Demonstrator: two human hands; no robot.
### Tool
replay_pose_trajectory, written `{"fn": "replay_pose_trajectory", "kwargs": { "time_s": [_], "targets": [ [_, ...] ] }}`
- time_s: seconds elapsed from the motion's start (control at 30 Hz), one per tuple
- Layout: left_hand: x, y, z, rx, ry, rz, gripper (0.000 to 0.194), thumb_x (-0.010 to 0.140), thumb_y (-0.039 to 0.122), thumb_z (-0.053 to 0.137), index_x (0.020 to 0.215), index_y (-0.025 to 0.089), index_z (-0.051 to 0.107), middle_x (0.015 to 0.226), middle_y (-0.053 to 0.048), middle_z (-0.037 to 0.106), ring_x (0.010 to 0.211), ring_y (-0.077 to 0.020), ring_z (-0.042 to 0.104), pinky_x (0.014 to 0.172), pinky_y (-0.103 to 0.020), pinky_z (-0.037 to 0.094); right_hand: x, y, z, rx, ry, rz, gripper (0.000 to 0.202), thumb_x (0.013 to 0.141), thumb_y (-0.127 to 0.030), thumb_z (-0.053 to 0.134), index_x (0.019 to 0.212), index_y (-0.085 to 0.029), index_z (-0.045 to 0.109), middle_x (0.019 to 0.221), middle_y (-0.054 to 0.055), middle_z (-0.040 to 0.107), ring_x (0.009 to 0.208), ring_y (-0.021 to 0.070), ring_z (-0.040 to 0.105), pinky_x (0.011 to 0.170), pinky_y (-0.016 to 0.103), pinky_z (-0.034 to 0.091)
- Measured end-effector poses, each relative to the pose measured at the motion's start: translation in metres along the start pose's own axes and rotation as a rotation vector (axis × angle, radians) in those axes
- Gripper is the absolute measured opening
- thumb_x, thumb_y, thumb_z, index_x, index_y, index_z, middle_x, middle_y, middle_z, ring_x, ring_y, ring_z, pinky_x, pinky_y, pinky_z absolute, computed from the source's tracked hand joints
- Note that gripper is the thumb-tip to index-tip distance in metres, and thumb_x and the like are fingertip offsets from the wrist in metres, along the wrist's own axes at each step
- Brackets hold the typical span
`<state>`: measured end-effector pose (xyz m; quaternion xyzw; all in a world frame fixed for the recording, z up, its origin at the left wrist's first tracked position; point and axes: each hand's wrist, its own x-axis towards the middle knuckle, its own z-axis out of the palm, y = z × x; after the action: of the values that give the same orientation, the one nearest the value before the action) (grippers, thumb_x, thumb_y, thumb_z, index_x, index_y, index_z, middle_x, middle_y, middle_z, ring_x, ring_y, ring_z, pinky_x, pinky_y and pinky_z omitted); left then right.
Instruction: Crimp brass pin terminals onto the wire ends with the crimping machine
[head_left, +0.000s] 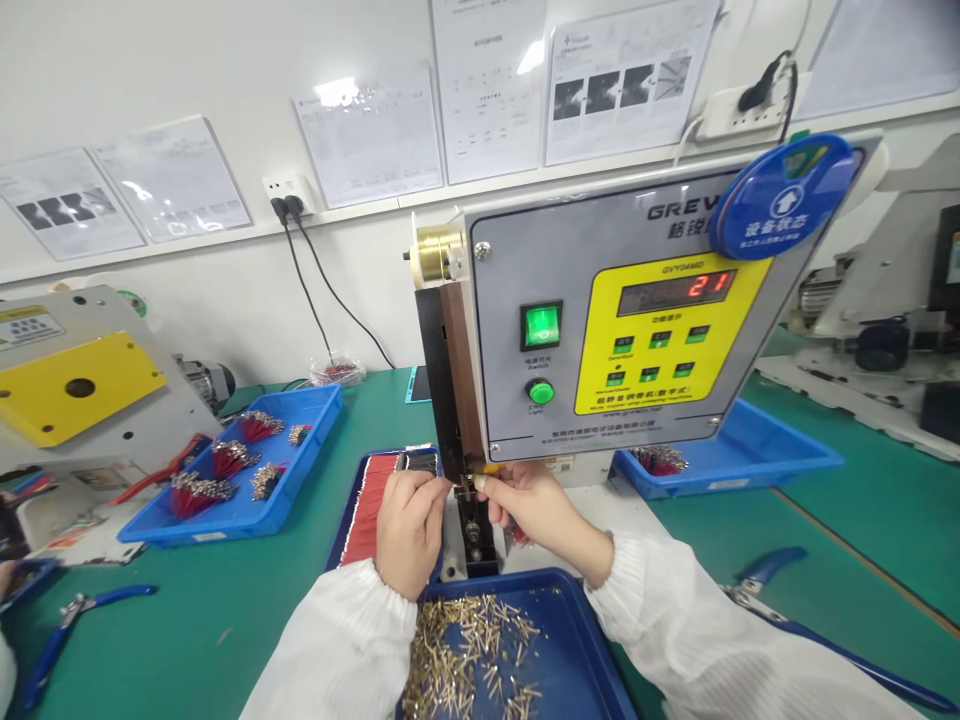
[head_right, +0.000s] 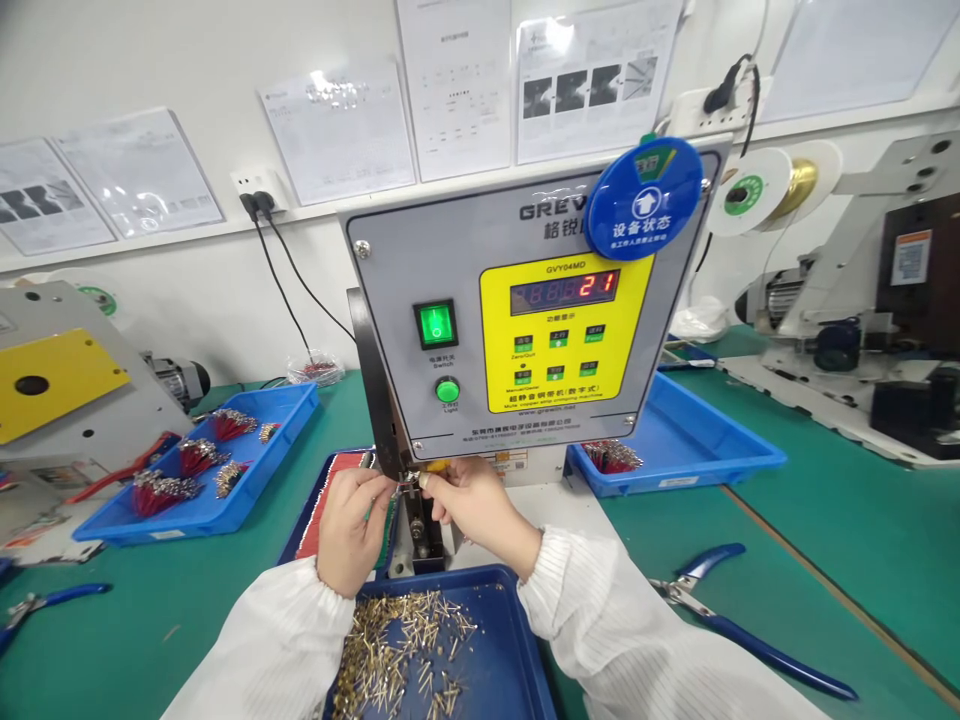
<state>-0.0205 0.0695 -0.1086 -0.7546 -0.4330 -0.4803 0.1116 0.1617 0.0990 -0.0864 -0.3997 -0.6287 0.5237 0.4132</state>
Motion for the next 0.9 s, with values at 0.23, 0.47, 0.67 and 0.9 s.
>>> {"fn": "replay_pose_trajectory", "kwargs": {
  "time_s": [0.23,0.47,0.67,0.9],
  "targets": [
    [0.0,0.001,-0.001,0.006,0.002,0.001,0.015,0.091,0.013,0.05,0.097,0.019,0.062,0.092,-0.005,0.059,0.088,-0.017,0.055,0.078,-0.031,0.047,0.0,0.001,0.0,-0.025,0.006,0.012,0.024,0.082,-0.037,0.055,0.067,-0.018,0.057,0.048,0.001,0.056,0.04,0.0112,0.05,0.039,0.021,0.039],
    [0.0,0.003,-0.001,0.027,0.034,-0.017,0.014,0.09,0.013,0.052,0.098,0.019,0.062,0.09,-0.005,0.055,0.087,-0.0165,0.053,0.076,-0.03,0.047,-0.006,0.003,0.01,-0.037,0.137,-0.06,0.026,0.081,-0.043,0.053,0.068,-0.021,0.052,0.047,-0.003,0.051,0.037,0.0111,0.047,0.036,0.022,0.035],
    [-0.001,0.003,0.0,0.033,0.019,-0.028,0.014,0.091,0.014,0.051,0.097,0.018,0.063,0.09,-0.005,0.055,0.087,-0.0164,0.053,0.076,-0.029,0.047,-0.007,0.01,0.016,-0.067,0.21,-0.131,0.02,0.081,-0.039,0.054,0.074,-0.022,0.05,0.056,-0.002,0.055,0.046,0.0148,0.055,0.041,0.025,0.041],
    [-0.001,0.002,0.001,0.04,0.006,-0.023,0.014,0.092,0.015,0.05,0.097,0.018,0.063,0.09,-0.006,0.055,0.086,-0.017,0.054,0.075,-0.03,0.047,-0.007,0.01,0.017,-0.1,0.223,-0.14,0.019,0.082,-0.038,0.054,0.073,-0.022,0.05,0.06,0.0,0.058,0.046,0.0147,0.056,0.041,0.025,0.042]
  ]
}}
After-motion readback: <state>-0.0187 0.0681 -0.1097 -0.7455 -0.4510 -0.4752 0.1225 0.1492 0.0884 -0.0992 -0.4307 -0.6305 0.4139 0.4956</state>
